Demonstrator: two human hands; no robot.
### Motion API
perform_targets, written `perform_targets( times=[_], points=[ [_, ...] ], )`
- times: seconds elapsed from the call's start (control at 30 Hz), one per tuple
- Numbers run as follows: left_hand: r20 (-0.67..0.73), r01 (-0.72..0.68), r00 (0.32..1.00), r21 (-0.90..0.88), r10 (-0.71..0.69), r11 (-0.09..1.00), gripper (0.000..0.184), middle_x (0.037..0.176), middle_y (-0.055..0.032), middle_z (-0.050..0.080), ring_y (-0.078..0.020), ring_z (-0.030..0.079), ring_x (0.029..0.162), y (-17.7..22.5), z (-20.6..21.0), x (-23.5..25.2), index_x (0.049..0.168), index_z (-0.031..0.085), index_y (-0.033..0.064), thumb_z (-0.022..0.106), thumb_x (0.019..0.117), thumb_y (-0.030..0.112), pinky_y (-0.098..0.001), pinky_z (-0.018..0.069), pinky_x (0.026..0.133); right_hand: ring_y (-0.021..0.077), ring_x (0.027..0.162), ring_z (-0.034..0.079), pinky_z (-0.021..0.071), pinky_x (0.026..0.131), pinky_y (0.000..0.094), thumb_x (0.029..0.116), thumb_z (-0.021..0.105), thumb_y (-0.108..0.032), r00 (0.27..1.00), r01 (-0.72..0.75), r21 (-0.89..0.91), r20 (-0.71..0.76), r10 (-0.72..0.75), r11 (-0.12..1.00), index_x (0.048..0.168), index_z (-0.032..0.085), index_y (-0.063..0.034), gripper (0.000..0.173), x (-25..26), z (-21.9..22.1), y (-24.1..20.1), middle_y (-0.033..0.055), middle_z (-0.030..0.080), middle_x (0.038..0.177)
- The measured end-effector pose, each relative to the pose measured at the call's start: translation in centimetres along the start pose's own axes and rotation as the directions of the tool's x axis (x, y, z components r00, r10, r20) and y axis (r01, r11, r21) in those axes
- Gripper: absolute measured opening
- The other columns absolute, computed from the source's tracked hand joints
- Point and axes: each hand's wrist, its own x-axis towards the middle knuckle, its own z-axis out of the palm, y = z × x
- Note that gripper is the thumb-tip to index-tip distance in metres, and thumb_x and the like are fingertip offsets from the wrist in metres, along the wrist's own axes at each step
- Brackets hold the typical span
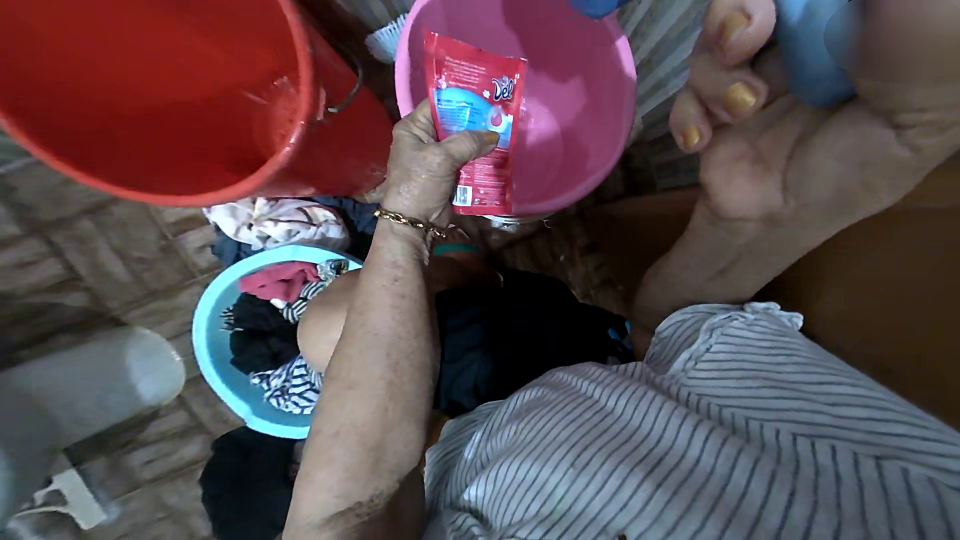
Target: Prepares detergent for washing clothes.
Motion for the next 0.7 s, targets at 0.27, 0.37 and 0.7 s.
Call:
perform_targets(
  times=[0.27, 0.37, 0.7],
  points=[
    [0.131, 0.151, 0.985, -0.376, -0.109, 0.914, 0.063, 0.113, -0.0129, 0.067, -0.0309, 0.074, 0.091, 0.0, -0.4, -0.1, 0.144, 0.028, 0.0207, 0.045, 0.0940, -0.014, -0.0444, 0.0654, 0.068, 0.0143, 0.051, 0.058, 0.0513, 0.047, 0.0259, 0.0965, 0.042, -0.003, 0.999, 0.007, 0.033, -0.031, -0.006, 0.999, 0.082, 0.053, -0.0021, 0.018, 0.4, 0.1, 0.3, 0.0106, 0.061, 0.069],
    [0.054, 0.088, 0.996, -0.348, -0.074, 0.933, 0.058, 0.108, -0.0090, 0.068, -0.0250, 0.074, 0.087, 0.1, -1.0, 0.0, 0.137, 0.034, 0.0175, 0.044, 0.0907, -0.017, -0.0401, 0.0652, 0.067, 0.0145, 0.051, 0.058, 0.0514, 0.047, 0.0256, 0.0971, 0.041, -0.003, 0.999, 0.006, 0.051, -0.045, -0.004, 0.999, 0.082, 0.052, -0.0023, 0.019, 0.3, 0.1, 0.3, 0.0105, 0.061, 0.069],
    [-0.100, -0.123, 0.988, -0.057, 0.117, 0.991, 0.017, 0.087, 0.0040, 0.065, -0.0070, 0.066, 0.078, -0.4, -2.0, 1.2, 0.097, 0.057, 0.0134, 0.049, 0.0925, -0.001, -0.0275, 0.0582, 0.073, 0.0137, 0.052, 0.058, 0.0520, 0.048, 0.0255, 0.0917, 0.050, 0.002, 0.999, 0.017, -0.003, -0.048, -0.017, 1.000, 0.084, 0.054, -0.0011, 0.009, -0.1, -0.3, 0.5, 0.0101, 0.061, 0.068]
  ],
)
